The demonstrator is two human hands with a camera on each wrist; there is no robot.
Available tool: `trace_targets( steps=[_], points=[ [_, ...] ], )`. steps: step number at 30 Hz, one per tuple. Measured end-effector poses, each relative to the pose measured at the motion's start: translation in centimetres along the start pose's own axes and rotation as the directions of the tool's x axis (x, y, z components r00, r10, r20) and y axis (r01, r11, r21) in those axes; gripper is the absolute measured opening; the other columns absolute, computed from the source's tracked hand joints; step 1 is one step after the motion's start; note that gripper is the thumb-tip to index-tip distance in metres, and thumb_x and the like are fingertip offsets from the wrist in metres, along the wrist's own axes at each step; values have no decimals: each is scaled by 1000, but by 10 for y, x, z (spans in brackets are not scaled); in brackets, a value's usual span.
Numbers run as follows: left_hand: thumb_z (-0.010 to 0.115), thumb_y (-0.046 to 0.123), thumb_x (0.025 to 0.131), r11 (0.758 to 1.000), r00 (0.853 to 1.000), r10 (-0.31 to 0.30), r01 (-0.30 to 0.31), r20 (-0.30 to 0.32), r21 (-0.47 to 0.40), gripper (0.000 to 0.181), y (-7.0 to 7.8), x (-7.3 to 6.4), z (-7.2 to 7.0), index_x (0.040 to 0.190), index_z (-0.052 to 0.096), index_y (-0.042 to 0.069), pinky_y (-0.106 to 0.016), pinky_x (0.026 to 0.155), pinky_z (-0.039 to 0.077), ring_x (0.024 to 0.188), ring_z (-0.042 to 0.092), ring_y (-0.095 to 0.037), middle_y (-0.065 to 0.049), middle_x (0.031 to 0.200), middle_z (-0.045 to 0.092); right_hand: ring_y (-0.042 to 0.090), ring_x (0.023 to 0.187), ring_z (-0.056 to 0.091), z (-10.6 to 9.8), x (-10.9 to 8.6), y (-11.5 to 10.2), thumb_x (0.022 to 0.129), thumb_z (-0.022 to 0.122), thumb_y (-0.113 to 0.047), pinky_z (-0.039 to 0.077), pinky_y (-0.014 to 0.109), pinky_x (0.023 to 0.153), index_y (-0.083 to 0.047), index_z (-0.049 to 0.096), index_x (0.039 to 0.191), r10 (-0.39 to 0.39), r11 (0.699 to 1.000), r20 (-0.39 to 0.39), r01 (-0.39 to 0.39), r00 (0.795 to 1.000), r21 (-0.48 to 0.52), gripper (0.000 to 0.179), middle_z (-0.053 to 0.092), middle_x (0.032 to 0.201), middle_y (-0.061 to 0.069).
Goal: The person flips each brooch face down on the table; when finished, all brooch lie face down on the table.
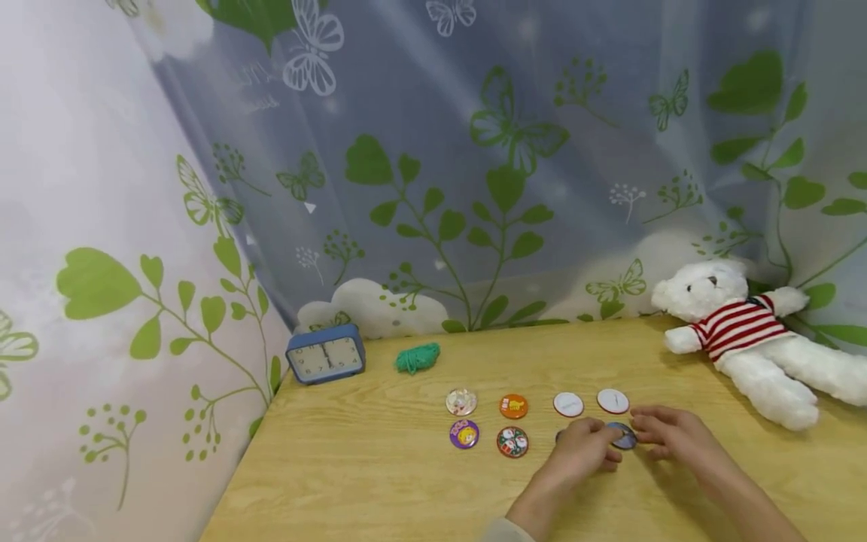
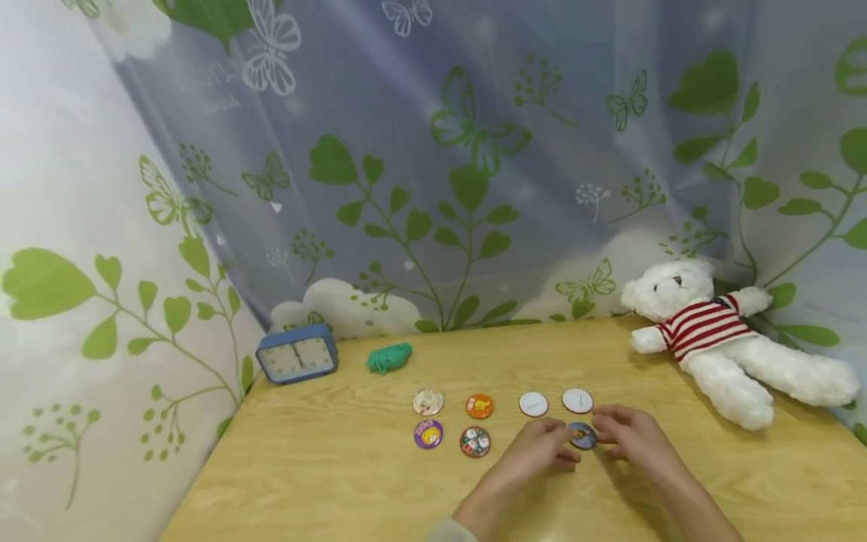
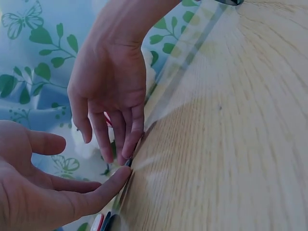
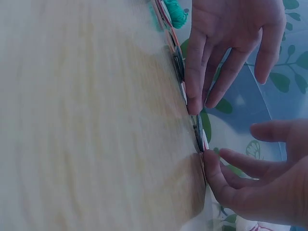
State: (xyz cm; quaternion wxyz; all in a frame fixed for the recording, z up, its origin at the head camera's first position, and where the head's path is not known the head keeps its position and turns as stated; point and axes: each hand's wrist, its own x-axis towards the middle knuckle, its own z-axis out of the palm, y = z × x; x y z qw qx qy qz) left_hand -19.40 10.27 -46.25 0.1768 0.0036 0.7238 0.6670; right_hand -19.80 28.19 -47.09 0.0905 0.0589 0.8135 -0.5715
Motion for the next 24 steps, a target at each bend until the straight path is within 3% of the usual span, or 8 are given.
trace_targets(
  steps=[6,11,19,24],
  points=[
    [66,11,96,999,999,33,-33,-10,-6,16,-1,2,4,98,71,-5,-43,84,64,81,69,-24,-11,85,68,12,97,69,-1,2,1,110,52,-24,62,30,77,20,45,143,6,1000,-5,-6,1000,16,55,69,124,22],
    [66,12,95,1000,1000,24,-23,9,-19,18,-2,1,2,99,73,-4,-45,89,62,85,67,-24,-9,89,67,11,93,69,-1,4,6,110,49,-16,62,29,76,22,45,140,-17,1000,5,17,1000,0,48,70,121,26],
    [67,11,93,999,999,41,-42,-5,-34,18,-1,2,-1,99,75,-4,-45,92,60,90,65,-21,-5,93,68,6,89,68,-4,7,12,108,51,-11,62,27,76,21,48,139,-52,999,13,52,999,-1,44,71,120,18],
    [66,13,96,998,999,21,-20,35,-54,21,0,2,-2,105,73,-5,-44,95,60,96,66,-23,-6,99,69,8,88,68,-6,5,15,107,53,-9,60,27,73,20,51,137,-67,998,45,67,997,4,42,73,116,13]
  ],
)
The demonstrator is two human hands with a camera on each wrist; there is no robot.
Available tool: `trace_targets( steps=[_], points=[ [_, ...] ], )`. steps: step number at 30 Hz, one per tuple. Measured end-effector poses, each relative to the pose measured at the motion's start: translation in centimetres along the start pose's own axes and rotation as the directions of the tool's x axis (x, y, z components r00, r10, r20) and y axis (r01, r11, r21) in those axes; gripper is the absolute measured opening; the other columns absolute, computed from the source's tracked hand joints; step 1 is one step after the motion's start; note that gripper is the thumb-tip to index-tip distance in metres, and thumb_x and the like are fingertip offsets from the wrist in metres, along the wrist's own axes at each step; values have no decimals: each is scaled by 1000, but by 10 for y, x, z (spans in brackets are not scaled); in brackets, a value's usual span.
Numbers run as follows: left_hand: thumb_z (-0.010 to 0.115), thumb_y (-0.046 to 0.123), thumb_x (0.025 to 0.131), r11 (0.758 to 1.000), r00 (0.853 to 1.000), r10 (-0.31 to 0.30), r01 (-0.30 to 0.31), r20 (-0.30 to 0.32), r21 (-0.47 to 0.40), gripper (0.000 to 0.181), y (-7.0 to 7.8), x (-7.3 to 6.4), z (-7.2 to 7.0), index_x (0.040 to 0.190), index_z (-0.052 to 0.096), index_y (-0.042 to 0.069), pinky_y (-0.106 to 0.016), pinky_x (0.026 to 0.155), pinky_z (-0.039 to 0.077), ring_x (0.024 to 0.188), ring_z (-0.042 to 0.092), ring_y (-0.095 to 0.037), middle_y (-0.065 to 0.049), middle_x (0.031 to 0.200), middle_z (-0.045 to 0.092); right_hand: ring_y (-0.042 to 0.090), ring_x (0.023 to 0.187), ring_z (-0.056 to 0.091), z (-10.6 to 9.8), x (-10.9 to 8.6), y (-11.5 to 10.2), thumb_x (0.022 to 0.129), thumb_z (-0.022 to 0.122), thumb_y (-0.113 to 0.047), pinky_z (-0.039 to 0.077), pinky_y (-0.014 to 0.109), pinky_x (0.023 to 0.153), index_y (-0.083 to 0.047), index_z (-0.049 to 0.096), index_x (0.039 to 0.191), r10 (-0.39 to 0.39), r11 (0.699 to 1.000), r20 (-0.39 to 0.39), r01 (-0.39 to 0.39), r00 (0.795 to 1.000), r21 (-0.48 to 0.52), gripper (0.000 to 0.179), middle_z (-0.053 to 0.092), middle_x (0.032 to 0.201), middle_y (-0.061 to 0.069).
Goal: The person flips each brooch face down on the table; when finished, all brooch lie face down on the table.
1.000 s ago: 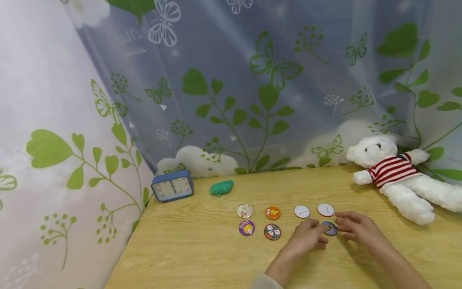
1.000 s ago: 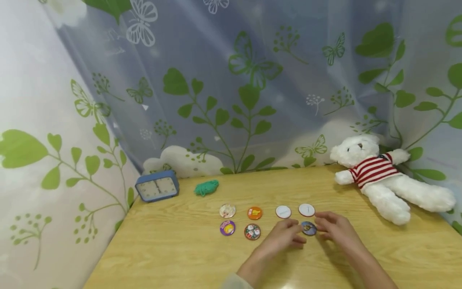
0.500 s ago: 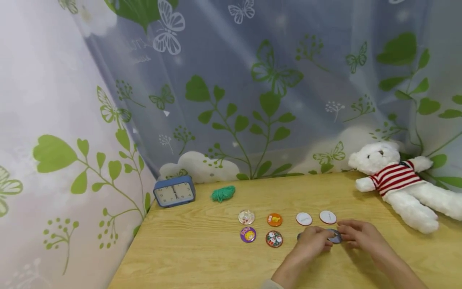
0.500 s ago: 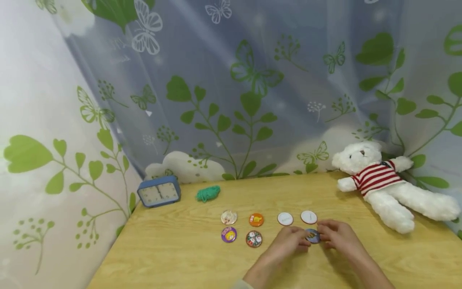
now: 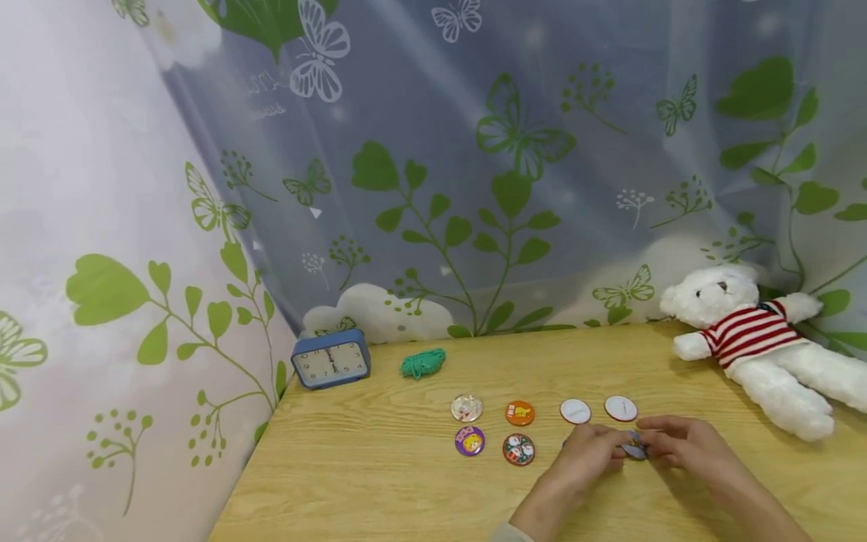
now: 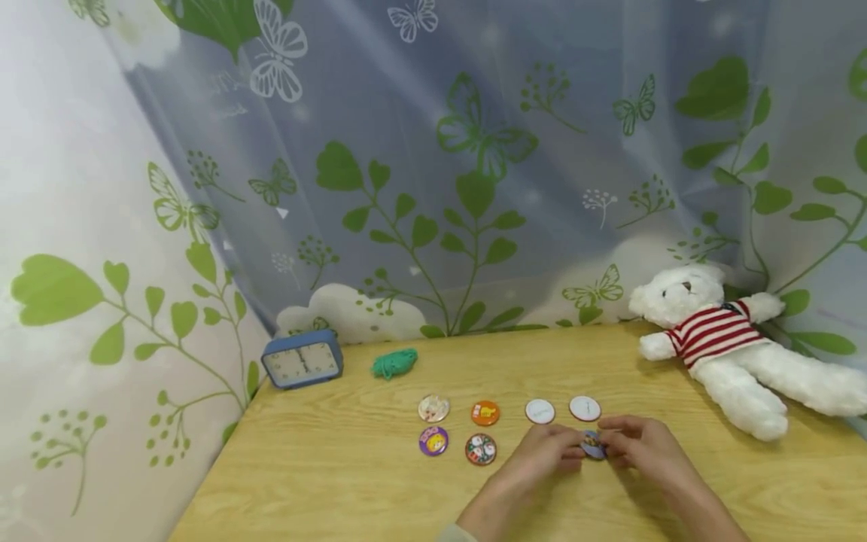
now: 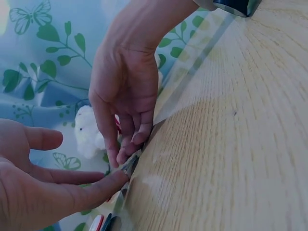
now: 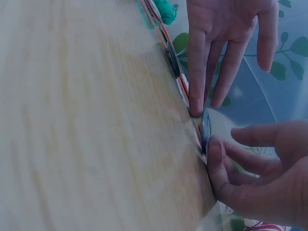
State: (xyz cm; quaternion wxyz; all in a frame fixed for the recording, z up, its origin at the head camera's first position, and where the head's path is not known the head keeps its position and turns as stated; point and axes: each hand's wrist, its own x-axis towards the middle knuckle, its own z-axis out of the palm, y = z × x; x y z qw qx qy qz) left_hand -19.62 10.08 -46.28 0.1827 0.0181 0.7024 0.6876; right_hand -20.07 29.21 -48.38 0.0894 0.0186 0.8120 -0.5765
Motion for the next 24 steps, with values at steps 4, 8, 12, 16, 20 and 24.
trace_targets(
  steps=[4,8,12,16,20,24],
  points=[
    [65,13,98,999,999,-20,21,40,-28,25,-1,0,-1,111,71,-7,-44,99,58,104,67,-25,-9,106,69,8,86,68,1,0,2,105,56,-6,60,27,72,21,53,134,-8,1000,2,8,1000,2,39,73,114,12],
    [65,11,98,998,999,-11,14,43,-68,22,-2,2,0,108,72,-7,-44,99,59,99,65,-22,-9,103,69,8,86,69,-1,0,2,105,57,-4,62,28,74,23,52,133,-14,1000,-1,14,1000,11,39,73,113,13],
    [65,10,97,997,1000,0,2,22,-80,21,0,2,0,105,73,-7,-43,94,61,92,62,-18,-7,98,69,11,85,71,-9,0,5,105,57,-6,64,30,75,25,48,134,-13,999,28,12,1000,53,44,74,108,9],
    [65,12,98,999,1000,-3,3,-8,-42,22,1,1,-1,106,73,-7,-46,92,61,93,60,-20,-7,98,65,13,84,73,-15,-1,7,106,56,-7,65,32,75,27,47,133,13,993,40,-18,999,116,44,75,104,3],
    [66,14,97,1000,999,1,0,-32,10,23,2,0,-1,106,72,-6,-50,92,60,97,60,-24,-8,99,63,13,84,74,-15,-3,5,106,56,-7,65,32,75,27,48,132,27,988,56,-36,998,151,44,77,100,3],
    [66,15,97,1000,999,11,-10,-41,26,23,2,-1,0,103,73,-6,-51,92,60,98,61,-25,-9,99,63,13,85,75,-15,-5,3,106,58,-9,65,33,75,26,48,133,35,986,68,-45,997,159,46,78,99,4]
  ],
)
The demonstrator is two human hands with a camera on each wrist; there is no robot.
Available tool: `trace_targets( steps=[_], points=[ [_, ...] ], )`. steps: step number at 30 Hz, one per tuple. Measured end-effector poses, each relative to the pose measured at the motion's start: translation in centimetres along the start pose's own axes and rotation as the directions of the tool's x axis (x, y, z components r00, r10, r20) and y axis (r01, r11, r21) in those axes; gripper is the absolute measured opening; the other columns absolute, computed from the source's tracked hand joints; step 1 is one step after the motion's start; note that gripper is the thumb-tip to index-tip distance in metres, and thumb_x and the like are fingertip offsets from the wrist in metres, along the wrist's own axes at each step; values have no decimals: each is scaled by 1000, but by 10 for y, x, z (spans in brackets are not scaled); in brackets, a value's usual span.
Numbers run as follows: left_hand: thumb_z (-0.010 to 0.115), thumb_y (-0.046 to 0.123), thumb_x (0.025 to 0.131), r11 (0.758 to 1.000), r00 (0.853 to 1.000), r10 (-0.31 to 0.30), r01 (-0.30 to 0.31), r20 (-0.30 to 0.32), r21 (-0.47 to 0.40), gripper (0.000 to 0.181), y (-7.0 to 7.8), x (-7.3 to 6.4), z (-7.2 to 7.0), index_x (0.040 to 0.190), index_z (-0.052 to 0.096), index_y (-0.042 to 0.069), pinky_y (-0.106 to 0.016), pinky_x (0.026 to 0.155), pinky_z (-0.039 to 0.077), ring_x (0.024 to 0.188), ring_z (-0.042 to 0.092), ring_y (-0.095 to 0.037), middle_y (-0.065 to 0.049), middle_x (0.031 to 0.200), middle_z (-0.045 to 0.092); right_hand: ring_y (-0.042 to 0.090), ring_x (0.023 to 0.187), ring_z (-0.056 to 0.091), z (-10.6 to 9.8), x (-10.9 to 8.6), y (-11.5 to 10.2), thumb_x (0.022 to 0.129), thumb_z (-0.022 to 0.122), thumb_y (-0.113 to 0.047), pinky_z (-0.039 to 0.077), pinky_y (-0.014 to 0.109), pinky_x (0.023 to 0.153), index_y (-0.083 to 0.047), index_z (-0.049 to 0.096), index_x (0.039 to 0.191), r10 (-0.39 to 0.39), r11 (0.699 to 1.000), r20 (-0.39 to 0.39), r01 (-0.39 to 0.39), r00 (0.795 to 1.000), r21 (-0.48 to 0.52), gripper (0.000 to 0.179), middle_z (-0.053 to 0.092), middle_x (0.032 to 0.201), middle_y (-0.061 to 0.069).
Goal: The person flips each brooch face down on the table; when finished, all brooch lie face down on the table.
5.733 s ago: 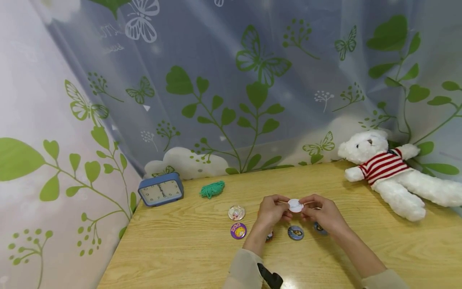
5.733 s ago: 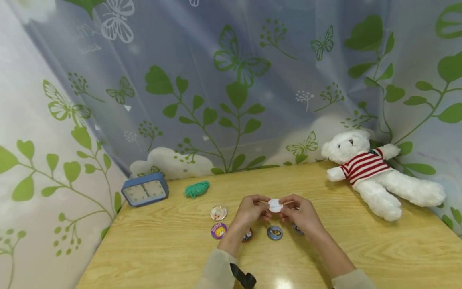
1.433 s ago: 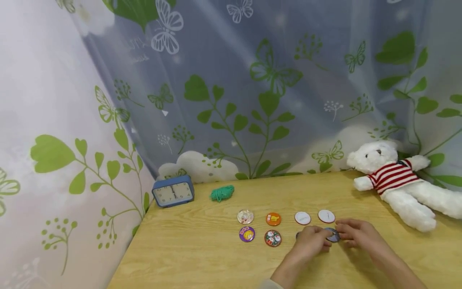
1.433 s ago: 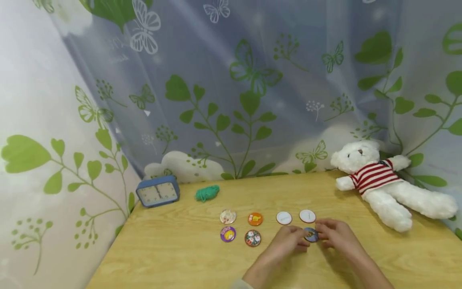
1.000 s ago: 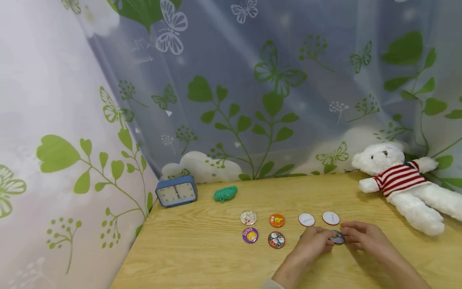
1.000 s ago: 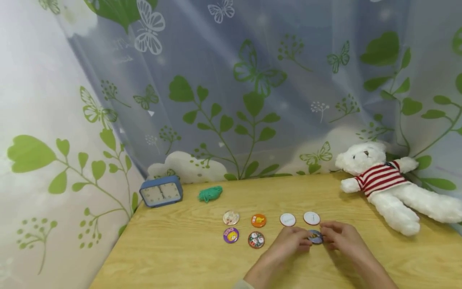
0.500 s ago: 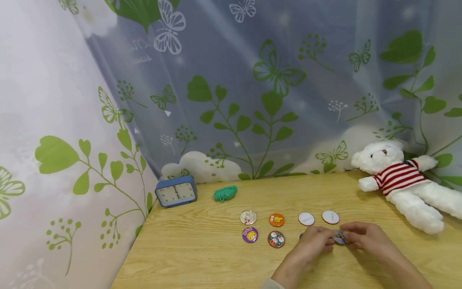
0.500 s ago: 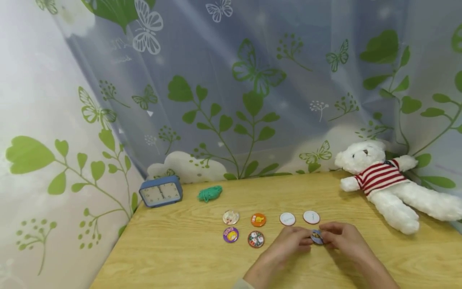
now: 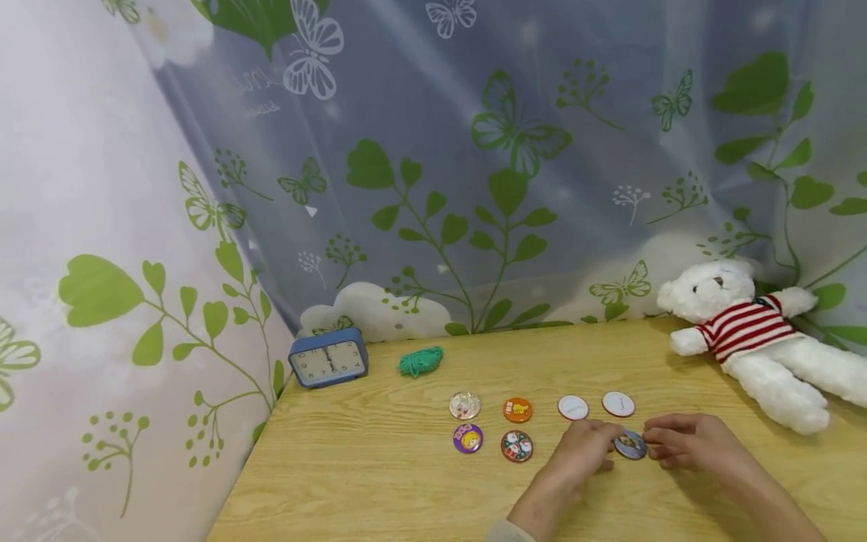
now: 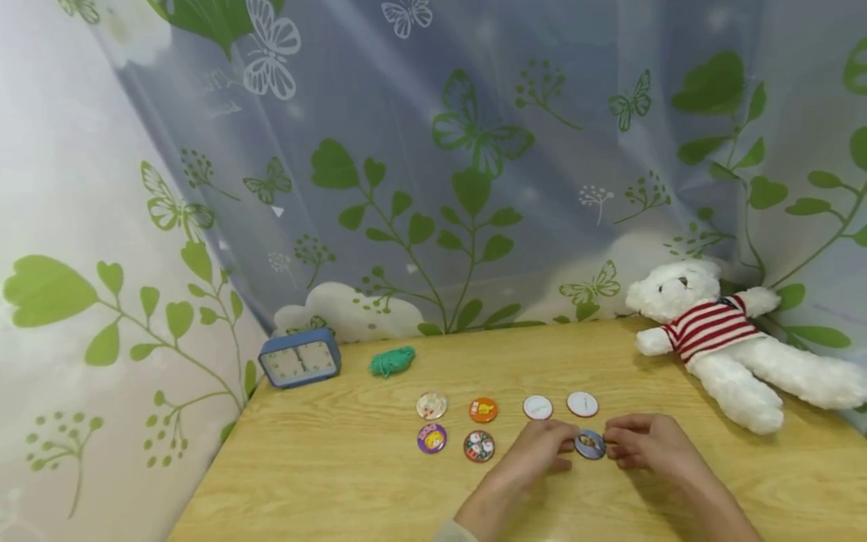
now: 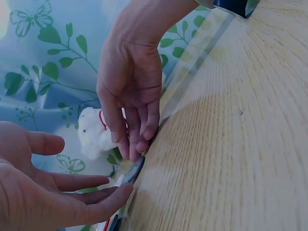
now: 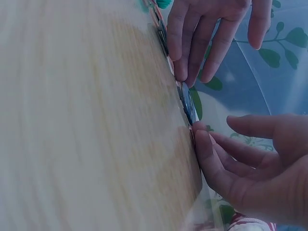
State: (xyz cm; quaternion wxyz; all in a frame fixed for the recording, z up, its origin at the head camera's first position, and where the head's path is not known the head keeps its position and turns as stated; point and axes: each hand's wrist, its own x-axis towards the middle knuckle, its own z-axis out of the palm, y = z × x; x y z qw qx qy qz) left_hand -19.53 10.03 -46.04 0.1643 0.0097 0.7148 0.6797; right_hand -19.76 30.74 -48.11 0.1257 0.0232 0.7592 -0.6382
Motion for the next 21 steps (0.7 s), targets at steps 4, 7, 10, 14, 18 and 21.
trace_targets(
  steps=[4,7,10,14,18,21],
  points=[
    [67,15,96,1000,1000,7,-7,-1,2,21,2,-1,1,98,73,-5,-49,89,61,88,58,-21,-6,88,58,14,85,75,-1,-1,-1,106,58,-9,65,33,76,27,47,133,0,1000,11,0,1000,-1,47,77,100,4],
    [67,16,96,1000,1000,2,-2,-4,8,20,3,-2,2,94,73,-3,-48,85,62,79,55,-18,-4,80,54,15,85,75,-3,-2,-1,105,59,-10,65,33,76,26,49,132,5,1000,17,-5,1000,0,46,77,100,3],
    [67,16,96,1000,1000,-5,5,8,3,21,4,-3,3,96,73,-3,-48,85,63,79,57,-18,-5,81,56,15,86,75,-3,-3,-1,105,60,-12,65,33,77,25,50,132,3,1000,30,-3,1000,-5,47,77,100,3],
    [66,16,97,1000,1000,-12,13,29,-28,22,4,-3,3,99,73,-5,-49,89,62,85,59,-19,-8,90,62,14,86,75,-2,-2,0,105,60,-12,65,33,78,25,51,131,-11,1000,43,11,999,1,46,76,100,4],
    [65,15,98,998,999,-15,17,40,-54,22,3,-2,4,102,72,-5,-47,92,61,87,59,-19,-8,93,64,14,86,75,-1,-1,3,105,59,-8,65,32,79,27,49,131,-22,1000,60,21,998,23,46,75,99,6],
    [64,16,98,998,999,-18,21,48,-62,22,3,-1,4,103,73,-4,-45,93,61,89,60,-19,-7,94,65,14,86,75,-1,0,4,105,57,-6,65,32,79,28,48,132,-30,999,82,28,996,31,45,74,100,6]
  ],
)
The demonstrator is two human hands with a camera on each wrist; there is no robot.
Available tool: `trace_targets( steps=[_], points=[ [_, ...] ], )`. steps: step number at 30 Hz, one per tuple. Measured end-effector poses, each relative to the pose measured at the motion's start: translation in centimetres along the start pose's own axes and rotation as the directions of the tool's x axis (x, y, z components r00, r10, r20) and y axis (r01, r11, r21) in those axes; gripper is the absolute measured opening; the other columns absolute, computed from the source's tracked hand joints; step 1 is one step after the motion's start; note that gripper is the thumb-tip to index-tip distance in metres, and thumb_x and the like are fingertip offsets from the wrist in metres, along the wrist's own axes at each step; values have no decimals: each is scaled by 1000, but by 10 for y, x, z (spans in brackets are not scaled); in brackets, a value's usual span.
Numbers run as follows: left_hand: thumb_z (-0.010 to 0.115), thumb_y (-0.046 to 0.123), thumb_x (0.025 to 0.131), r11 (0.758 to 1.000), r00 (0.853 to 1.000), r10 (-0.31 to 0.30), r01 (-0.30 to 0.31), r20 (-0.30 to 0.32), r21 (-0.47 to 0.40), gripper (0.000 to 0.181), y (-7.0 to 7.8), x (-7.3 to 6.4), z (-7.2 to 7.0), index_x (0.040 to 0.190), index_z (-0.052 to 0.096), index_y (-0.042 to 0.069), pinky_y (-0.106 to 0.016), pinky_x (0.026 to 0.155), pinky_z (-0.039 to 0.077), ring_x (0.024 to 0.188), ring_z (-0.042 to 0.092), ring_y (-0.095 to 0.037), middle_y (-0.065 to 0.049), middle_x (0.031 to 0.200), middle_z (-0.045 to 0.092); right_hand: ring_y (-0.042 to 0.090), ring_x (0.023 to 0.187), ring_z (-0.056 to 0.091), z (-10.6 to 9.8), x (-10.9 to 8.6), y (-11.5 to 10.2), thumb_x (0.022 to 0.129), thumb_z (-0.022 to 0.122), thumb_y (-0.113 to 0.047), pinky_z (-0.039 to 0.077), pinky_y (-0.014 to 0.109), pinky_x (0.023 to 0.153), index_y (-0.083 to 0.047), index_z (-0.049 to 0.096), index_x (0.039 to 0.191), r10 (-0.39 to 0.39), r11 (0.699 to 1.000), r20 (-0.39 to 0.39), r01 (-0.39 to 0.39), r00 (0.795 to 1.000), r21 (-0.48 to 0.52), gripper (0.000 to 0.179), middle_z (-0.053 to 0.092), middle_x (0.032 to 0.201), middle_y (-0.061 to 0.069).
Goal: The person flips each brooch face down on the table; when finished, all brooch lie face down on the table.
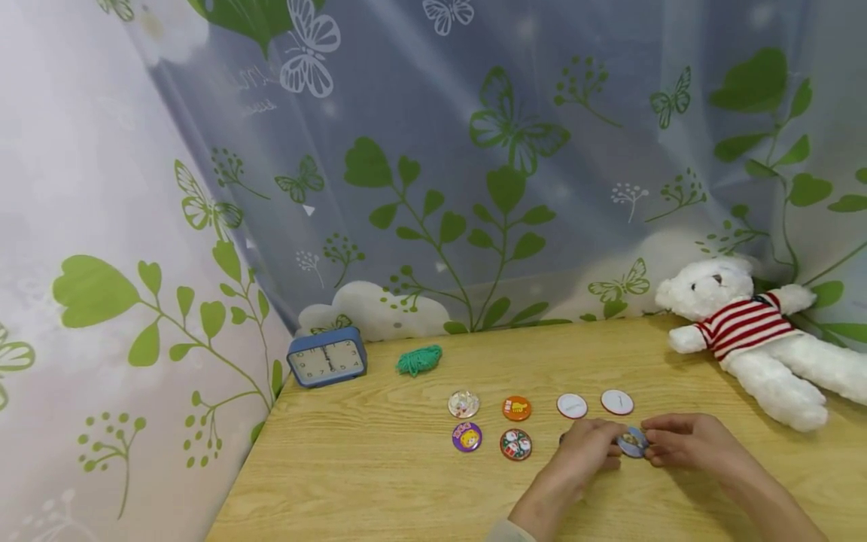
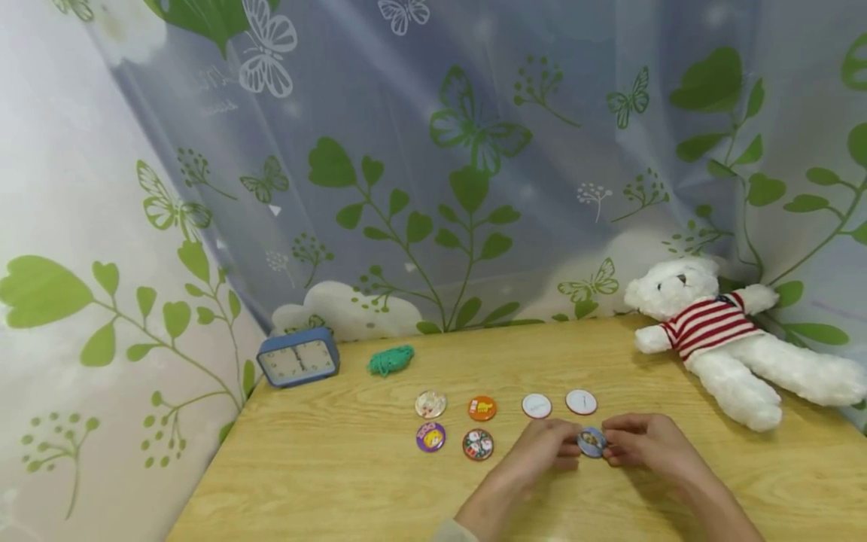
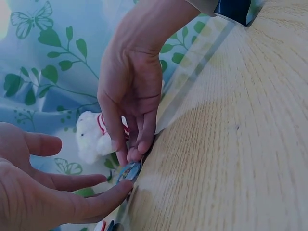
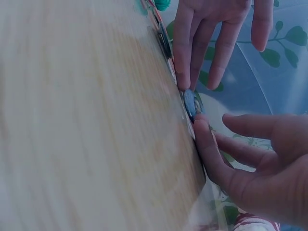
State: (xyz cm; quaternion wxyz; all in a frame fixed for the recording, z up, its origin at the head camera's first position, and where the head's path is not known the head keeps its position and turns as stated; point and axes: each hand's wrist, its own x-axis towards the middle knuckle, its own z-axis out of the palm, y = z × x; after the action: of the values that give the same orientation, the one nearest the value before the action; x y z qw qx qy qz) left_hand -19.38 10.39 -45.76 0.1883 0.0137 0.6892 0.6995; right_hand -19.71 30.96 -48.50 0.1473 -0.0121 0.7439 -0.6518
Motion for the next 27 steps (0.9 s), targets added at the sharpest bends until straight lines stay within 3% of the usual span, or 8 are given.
trace_targets(
  steps=[5,13,19,23,27],
  points=[
    [64,15,98,1000,1000,-1,1,2,-20,22,-2,1,0,104,73,-4,-44,93,61,91,62,-19,-6,95,66,13,85,74,0,1,1,105,56,-2,65,31,78,29,49,130,-11,1000,9,11,1000,-15,40,73,99,6],
    [63,15,98,998,1000,-2,3,11,-70,21,-5,4,0,105,72,-4,-39,89,63,90,66,-19,-8,96,69,12,76,69,5,1,0,105,54,-2,63,28,68,21,60,116,-20,993,-44,15,999,-114,26,69,93,6],
    [64,13,98,996,1000,-1,2,7,-86,18,-7,6,-2,101,73,-2,-36,83,65,83,69,-19,-10,91,71,12,81,70,6,0,-3,105,54,-2,63,28,72,19,58,117,-27,991,-95,14,995,-135,25,69,97,7],
    [63,11,98,997,1000,7,-6,10,-83,15,-11,8,-3,101,74,1,-34,77,66,74,68,-17,-10,86,69,11,85,71,7,0,-3,105,55,-3,63,27,76,19,58,118,-74,987,-89,61,993,-147,26,69,103,8],
    [60,10,101,993,1000,15,-12,23,-117,15,-12,10,-4,100,71,0,-37,72,66,73,74,-28,-14,85,71,9,86,70,9,-1,-3,103,58,-2,62,25,76,18,60,116,-120,979,-88,104,989,-174,24,69,105,9]
  ],
)
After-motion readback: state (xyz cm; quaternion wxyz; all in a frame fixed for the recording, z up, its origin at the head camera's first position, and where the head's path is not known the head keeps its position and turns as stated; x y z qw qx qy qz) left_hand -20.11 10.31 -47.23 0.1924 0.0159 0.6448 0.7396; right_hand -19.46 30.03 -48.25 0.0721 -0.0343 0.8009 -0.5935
